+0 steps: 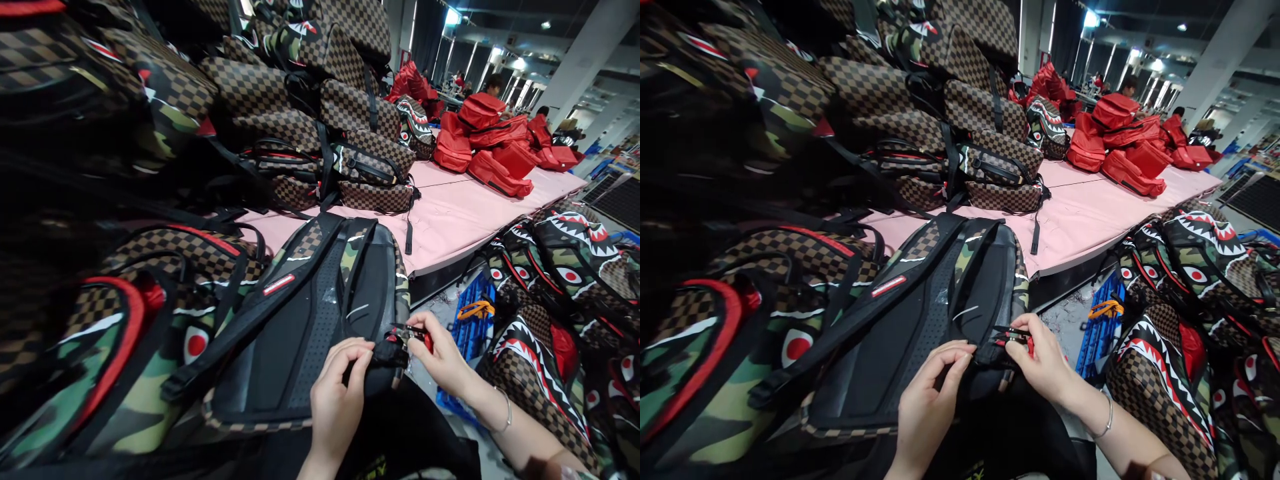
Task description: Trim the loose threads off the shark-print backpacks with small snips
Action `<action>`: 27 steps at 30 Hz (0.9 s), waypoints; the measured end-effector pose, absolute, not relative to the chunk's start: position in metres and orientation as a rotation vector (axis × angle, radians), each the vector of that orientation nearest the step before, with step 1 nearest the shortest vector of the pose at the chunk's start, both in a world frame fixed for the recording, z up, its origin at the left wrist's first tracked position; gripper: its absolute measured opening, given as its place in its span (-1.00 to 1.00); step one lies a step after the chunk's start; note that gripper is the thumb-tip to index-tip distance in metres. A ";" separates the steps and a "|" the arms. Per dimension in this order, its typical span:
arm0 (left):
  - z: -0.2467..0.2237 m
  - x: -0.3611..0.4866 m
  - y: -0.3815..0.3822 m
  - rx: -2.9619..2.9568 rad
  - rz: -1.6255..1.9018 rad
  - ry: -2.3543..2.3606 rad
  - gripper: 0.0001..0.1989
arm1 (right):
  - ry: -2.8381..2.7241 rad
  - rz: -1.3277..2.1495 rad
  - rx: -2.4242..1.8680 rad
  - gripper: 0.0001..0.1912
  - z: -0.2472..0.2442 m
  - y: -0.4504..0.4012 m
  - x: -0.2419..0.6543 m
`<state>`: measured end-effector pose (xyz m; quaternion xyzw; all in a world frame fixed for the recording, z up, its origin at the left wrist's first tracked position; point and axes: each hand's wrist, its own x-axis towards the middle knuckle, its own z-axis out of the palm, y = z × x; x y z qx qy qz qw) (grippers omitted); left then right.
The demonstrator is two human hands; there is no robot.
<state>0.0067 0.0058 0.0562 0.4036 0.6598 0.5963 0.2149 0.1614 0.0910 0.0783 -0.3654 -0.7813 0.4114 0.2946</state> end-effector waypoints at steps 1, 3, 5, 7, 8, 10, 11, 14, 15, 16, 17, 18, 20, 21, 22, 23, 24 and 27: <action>0.055 0.006 0.005 1.116 1.646 1.834 -0.88 | -2.109 1.102 -0.981 -0.81 0.082 0.091 0.164; 0.051 0.004 0.005 1.093 1.633 1.849 -0.86 | -2.133 1.116 -0.998 -0.86 0.083 0.091 0.167; 0.047 0.003 0.005 1.025 1.638 1.840 -0.84 | -2.084 1.174 -1.009 -0.86 0.075 0.091 0.165; 0.044 0.002 0.005 0.907 1.682 1.751 -0.72 | -1.961 1.293 -1.006 -0.83 0.061 0.093 0.160; 0.042 0.002 0.005 0.854 1.701 1.692 -0.66 | -1.888 1.367 -1.001 -0.81 0.054 0.094 0.156; 0.037 0.001 0.005 0.797 1.718 1.608 -0.62 | -1.760 1.515 -0.989 -0.78 0.041 0.095 0.147; 0.034 0.001 0.004 0.787 1.720 1.598 -0.62 | -1.709 1.578 -0.984 -0.77 0.036 0.095 0.143; 0.023 -0.003 0.000 0.766 1.713 1.639 -0.64 | -1.582 1.690 -0.978 -0.68 0.029 0.095 0.133; 0.019 -0.005 -0.002 0.763 1.710 1.672 -0.64 | -1.542 1.702 -0.983 -0.65 0.028 0.094 0.131; 0.015 -0.007 -0.004 0.774 1.698 1.719 -0.64 | -1.499 1.714 -0.994 -0.63 0.028 0.093 0.129; 0.013 -0.009 -0.007 0.803 1.675 1.777 -0.64 | -1.452 1.731 -1.009 -0.61 0.027 0.092 0.128; 0.011 -0.011 -0.009 0.856 1.641 1.839 -0.65 | -1.394 1.757 -1.022 -0.59 0.027 0.091 0.128; 0.009 -0.013 -0.011 1.050 1.531 1.932 -0.67 | -1.242 1.853 -1.021 -0.58 0.026 0.089 0.126; 0.009 -0.013 -0.012 1.186 1.460 1.953 -0.67 | -1.160 1.915 -0.998 -0.59 0.025 0.089 0.124; 0.010 -0.012 -0.012 1.339 1.382 1.960 -0.66 | -1.084 1.973 -0.964 -0.59 0.025 0.088 0.122; 0.010 -0.011 -0.011 1.494 1.302 1.961 -0.64 | -1.024 2.021 -0.927 -0.60 0.025 0.088 0.120; 0.010 -0.010 -0.010 1.646 1.230 1.959 -0.62 | -0.980 2.053 -0.895 -0.60 0.025 0.088 0.117; 0.010 -0.011 -0.008 2.017 1.124 1.984 -0.67 | -0.943 2.072 -0.860 -0.60 0.025 0.089 0.111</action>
